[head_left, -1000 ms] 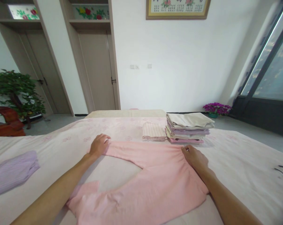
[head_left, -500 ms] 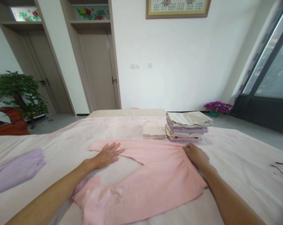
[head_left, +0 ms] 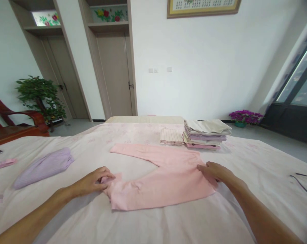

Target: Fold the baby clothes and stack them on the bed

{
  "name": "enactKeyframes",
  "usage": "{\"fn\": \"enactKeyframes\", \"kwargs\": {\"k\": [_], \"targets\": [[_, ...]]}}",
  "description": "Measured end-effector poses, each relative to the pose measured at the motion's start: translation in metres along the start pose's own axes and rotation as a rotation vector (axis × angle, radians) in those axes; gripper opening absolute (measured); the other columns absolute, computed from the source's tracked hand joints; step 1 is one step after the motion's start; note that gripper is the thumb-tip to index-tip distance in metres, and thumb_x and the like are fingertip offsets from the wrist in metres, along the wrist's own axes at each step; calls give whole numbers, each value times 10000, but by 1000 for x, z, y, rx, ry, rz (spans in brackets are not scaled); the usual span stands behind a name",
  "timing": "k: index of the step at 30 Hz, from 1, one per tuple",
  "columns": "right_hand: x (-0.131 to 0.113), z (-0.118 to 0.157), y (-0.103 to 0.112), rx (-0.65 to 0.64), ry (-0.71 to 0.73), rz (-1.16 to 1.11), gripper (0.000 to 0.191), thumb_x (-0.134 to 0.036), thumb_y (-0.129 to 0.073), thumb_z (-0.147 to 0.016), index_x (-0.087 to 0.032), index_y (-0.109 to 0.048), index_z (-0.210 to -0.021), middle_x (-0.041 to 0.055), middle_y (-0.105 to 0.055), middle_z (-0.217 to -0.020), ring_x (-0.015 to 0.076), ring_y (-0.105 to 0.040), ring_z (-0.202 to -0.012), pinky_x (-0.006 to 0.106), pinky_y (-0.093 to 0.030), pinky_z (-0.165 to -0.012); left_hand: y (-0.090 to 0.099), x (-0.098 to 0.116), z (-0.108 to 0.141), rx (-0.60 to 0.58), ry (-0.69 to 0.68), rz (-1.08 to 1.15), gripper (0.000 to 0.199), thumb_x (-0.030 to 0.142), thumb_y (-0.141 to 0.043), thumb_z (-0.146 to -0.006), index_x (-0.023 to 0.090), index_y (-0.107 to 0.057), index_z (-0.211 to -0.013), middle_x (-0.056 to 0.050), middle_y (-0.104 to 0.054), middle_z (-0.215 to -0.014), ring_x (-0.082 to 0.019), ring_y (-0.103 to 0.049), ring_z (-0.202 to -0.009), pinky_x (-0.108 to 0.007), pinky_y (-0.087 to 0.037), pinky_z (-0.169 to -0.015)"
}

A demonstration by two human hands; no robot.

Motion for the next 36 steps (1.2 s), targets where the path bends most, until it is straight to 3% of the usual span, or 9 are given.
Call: {"fn": "enactKeyframes", "kwargs": {"k": [3,8,12,15,18,22,26,31,36], "targets": [[-4,14,-4,-86,11,51,473,-604,-458,-809,-180,-655,-876,177,-698,-974,321,-661,-902,428,-458,-776,-5,8,9,33,6,-17,327,483,-531,-874,248,-674,-1050,-39,-551,-1046,-170,-551,-899,-227,-436,-782],[-3,31,-3,22,-26,56,438,-513,-318,-883,-194,-618,-901,176,-682,-1052,338,-644,-973,413,-444,-770,-5,11,18,90,30,12,257,457,-579,-822,207,-625,-858,-56,-558,-1086,-182,-552,-909,-245,-456,-790],[-1,36,-3,53,-38,17,462,-516,-253,-906,-200,-590,-897,155,-685,-1027,319,-647,-942,383,-438,-738,10,9,25,301,65,117,298,505,-579,-790,209,-568,-756,-72,-610,-1076,-253,-537,-1085,-320,-428,-942],[2,33,-5,44,-33,-31,454,-535,-273,-905,-208,-587,-885,126,-694,-977,290,-653,-893,353,-432,-704,18,7,29,393,163,328,402,608,-527,-792,206,-531,-769,-49,-636,-863,-240,-604,-906,-311,-488,-776],[5,30,-7,42,-36,-55,448,-548,-300,-899,-212,-597,-903,112,-698,-940,278,-657,-860,340,-426,-686,19,5,33,379,274,541,444,649,-553,-763,209,-496,-792,27,-559,-668,-151,-547,-611,-242,-439,-564],[8,27,-8,37,-29,-47,443,-546,-323,-891,-213,-613,-928,118,-699,-941,284,-658,-874,346,-428,-705,13,-3,40,164,416,734,447,603,-674,-689,202,-546,-839,21,-613,-721,-148,-564,-619,-240,-436,-578],[7,27,-6,32,-24,-21,437,-537,-354,-876,-200,-633,-890,141,-698,-926,292,-659,-860,354,-432,-700,6,-18,48,23,519,530,394,527,-722,-621,191,-634,-807,-1,-654,-728,-181,-587,-660,-241,-412,-574],[5,35,-2,-5,-52,-8,418,-535,-382,-877,-202,-634,-893,128,-694,-911,276,-660,-824,350,-437,-686,5,-24,47,83,530,15,185,346,-666,-581,214,-657,-710,13,-640,-658,-210,-595,-660,-246,-372,-564],[-27,66,24,325,89,170,306,-439,-475,-871,-205,-600,-1023,118,-655,-1044,302,-604,-974,366,-416,-736,8,4,30,271,381,-277,272,308,-665,-643,278,-682,-914,-14,-672,-935,-237,-621,-896,-282,-418,-752]]}}
Point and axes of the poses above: each hand's wrist, its own z-axis away from the middle knuckle, its own y-axis out of the back of the hand, x = y × z, the point moved 3 cm from there along -z, towards the middle knuckle
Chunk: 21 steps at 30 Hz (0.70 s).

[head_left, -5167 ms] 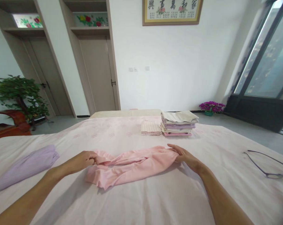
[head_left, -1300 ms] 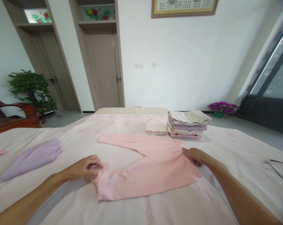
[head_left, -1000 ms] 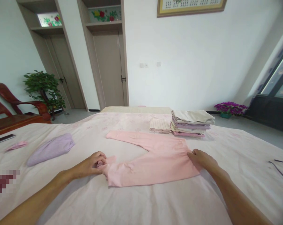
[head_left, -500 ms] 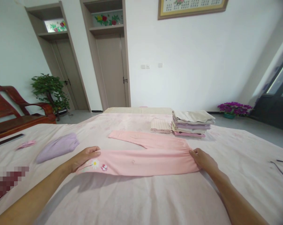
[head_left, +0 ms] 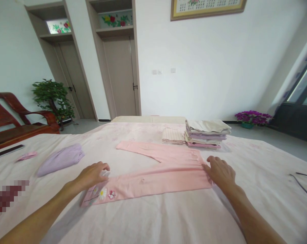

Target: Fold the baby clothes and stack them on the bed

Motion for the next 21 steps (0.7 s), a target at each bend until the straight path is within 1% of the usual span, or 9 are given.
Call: {"fn": "enactKeyframes", "kwargs": {"k": [1,2,5,7,9,12,15,18,21], "targets": [[-13,7,9,38,98,-24,243,-394,-495,-864,-211,-610,-977,99,-653,-1034,285,-591,-983,348,-408,-735,-1,13,-1,18,-59,23,252,313,-644,-689,279,-682,-936,-20,-668,-976,-233,-617,-930,-287,-418,-790],[-28,15,16,18,199,-92,180,-351,-506,-856,-222,-617,-916,70,-656,-995,254,-590,-954,320,-401,-719,-5,28,-3,21,-116,56,225,318,-617,-736,277,-683,-947,-24,-665,-994,-225,-615,-940,-289,-417,-815],[-80,50,27,-222,599,-360,90,-242,-540,-809,-229,-628,-825,13,-656,-878,163,-586,-822,253,-393,-698,-20,76,-4,1,-236,157,182,348,-564,-823,261,-688,-924,-33,-660,-980,-209,-611,-912,-292,-429,-816],[-107,73,28,-304,792,-421,136,-185,-564,-764,-230,-636,-871,5,-656,-894,155,-581,-834,243,-389,-717,-32,104,-3,5,-314,215,167,334,-545,-850,256,-683,-903,-33,-652,-966,-201,-602,-912,-292,-436,-810],[-126,91,25,-308,909,-375,195,-147,-552,-747,-227,-636,-903,17,-656,-914,172,-575,-864,257,-379,-735,-41,125,-1,10,-394,252,159,301,-530,-871,254,-677,-908,-36,-642,-970,-193,-587,-931,-293,-438,-821],[-136,100,20,-268,958,-280,229,-105,-504,-751,-216,-634,-902,38,-657,-916,189,-570,-867,280,-361,-736,-47,141,5,15,-496,262,161,308,-529,-900,256,-676,-940,-50,-628,-1002,-197,-562,-971,-306,-430,-858],[-133,98,21,-278,934,-298,269,-75,-484,-714,-213,-639,-884,29,-663,-892,172,-577,-825,265,-360,-710,-46,143,14,12,-566,236,146,361,-590,-881,255,-665,-948,-49,-614,-1028,-204,-540,-984,-313,-417,-876],[-126,93,25,-367,889,-396,318,-62,-485,-638,-214,-657,-859,-1,-675,-853,137,-583,-756,226,-365,-659,-43,137,26,-23,-584,190,160,391,-630,-858,246,-640,-925,-31,-609,-985,-198,-530,-944,-304,-411,-848],[-122,92,25,-526,844,-456,354,-70,-490,-583,-213,-685,-841,-19,-689,-796,122,-589,-695,196,-365,-598,-38,124,36,-35,-564,160,158,383,-580,-893,234,-612,-937,-20,-596,-947,-190,-528,-909,-297,-405,-818]]}}
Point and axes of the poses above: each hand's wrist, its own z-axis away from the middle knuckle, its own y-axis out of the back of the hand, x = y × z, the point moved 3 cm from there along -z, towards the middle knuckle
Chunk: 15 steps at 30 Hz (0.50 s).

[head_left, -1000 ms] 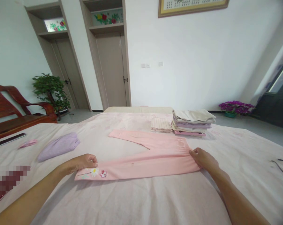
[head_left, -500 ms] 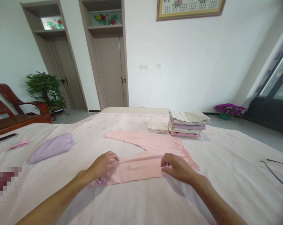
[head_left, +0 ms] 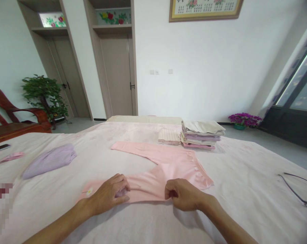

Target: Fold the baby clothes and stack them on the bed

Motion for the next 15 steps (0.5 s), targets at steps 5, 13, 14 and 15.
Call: {"fn": "enactKeyframes", "kwargs": {"k": [5,13,14,15], "targets": [[4,0,-4,-134,-55,-141,380,-88,-480,-593,-211,-737,-845,-19,-709,-765,118,-603,-657,179,-380,-563,9,-39,21,87,156,-47,217,370,-437,-954,230,-593,-899,-30,-594,-956,-191,-541,-911,-301,-405,-826],[27,-8,-8,-92,-169,-612,279,-186,-563,-682,-160,-724,-908,9,-686,-711,124,-608,-620,193,-421,-545,20,-98,49,25,513,-25,192,373,-491,-824,203,-567,-775,6,-583,-766,-163,-538,-700,-249,-361,-610],[35,-9,-5,-13,-205,-645,266,-215,-572,-703,-150,-713,-919,14,-678,-698,128,-609,-613,200,-429,-545,22,-99,52,-35,529,38,182,357,-487,-805,199,-551,-743,21,-562,-698,-151,-517,-650,-239,-333,-572],[44,-10,-2,82,-241,-647,265,-239,-572,-722,-145,-702,-933,19,-675,-698,132,-611,-617,207,-435,-550,24,-100,54,-98,539,106,163,343,-493,-780,196,-545,-733,33,-543,-652,-144,-499,-619,-232,-308,-545]]}}
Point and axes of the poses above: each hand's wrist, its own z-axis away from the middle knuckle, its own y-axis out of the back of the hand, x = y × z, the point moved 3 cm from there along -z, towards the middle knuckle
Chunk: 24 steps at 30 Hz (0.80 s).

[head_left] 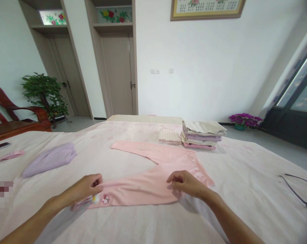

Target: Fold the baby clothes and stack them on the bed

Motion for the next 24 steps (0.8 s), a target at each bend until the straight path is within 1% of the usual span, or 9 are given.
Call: {"fn": "enactKeyframes", "kwargs": {"k": [3,5,7,9,13,15,17,20,24], "targets": [[18,-5,28,202,-27,83,254,-253,-553,-752,-142,-690,-935,27,-677,-713,134,-612,-640,216,-439,-573,9,-2,8,-260,5,98,142,320,-546,-690,194,-563,-752,54,-519,-605,-128,-459,-567,-221,-246,-496],[34,-7,46,216,-90,158,217,-246,-543,-756,-143,-690,-878,20,-665,-670,132,-602,-617,219,-437,-574,17,-4,8,-406,3,116,174,325,-601,-639,197,-588,-756,59,-525,-599,-123,-449,-545,-219,-225,-480],[47,-9,65,227,-161,234,183,-254,-540,-762,-150,-685,-803,17,-654,-632,134,-591,-591,219,-424,-553,26,-6,-2,-462,2,146,207,360,-627,-639,200,-620,-769,48,-570,-617,-130,-478,-544,-217,-257,-480],[55,-12,86,334,-207,323,199,-288,-526,-792,-167,-684,-796,29,-677,-678,149,-612,-634,221,-420,-560,36,-12,-25,-386,35,164,261,438,-599,-687,197,-643,-775,16,-630,-649,-152,-537,-563,-224,-329,-500],[62,-26,125,656,-390,610,322,-366,-442,-872,-206,-667,-1039,89,-696,-998,220,-645,-903,281,-450,-724,58,-30,-93,81,258,-41,323,506,-568,-709,203,-665,-767,-34,-699,-723,-216,-651,-689,-257,-440,-593],[66,-36,137,733,-488,686,411,-406,-402,-893,-185,-619,-1164,152,-635,-1162,283,-604,-1046,351,-442,-811,63,-37,-125,213,349,-124,309,468,-581,-707,212,-680,-848,-55,-721,-827,-256,-671,-805,-281,-461,-647],[71,-47,144,754,-527,686,480,-462,-362,-905,-161,-601,-1192,192,-605,-1196,325,-578,-1093,404,-436,-836,66,-42,-154,284,414,-159,349,438,-571,-725,208,-675,-966,-94,-720,-978,-299,-657,-945,-317,-474,-704],[81,-59,150,751,-551,675,514,-540,-340,-898,-180,-642,-1106,174,-646,-1102,328,-598,-1048,418,-440,-823,66,-48,-186,375,503,-194,456,428,-533,-769,172,-622,-1135,-162,-675,-1136,-340,-600,-1102,-371,-479,-778],[94,-69,154,790,-571,661,480,-580,-426,-846,-215,-652,-1062,143,-664,-1062,328,-598,-1032,406,-444,-807,63,-56,-216,418,580,-197,534,475,-490,-799,98,-598,-1161,-240,-660,-1126,-385,-613,-1066,-429,-493,-752]]}}
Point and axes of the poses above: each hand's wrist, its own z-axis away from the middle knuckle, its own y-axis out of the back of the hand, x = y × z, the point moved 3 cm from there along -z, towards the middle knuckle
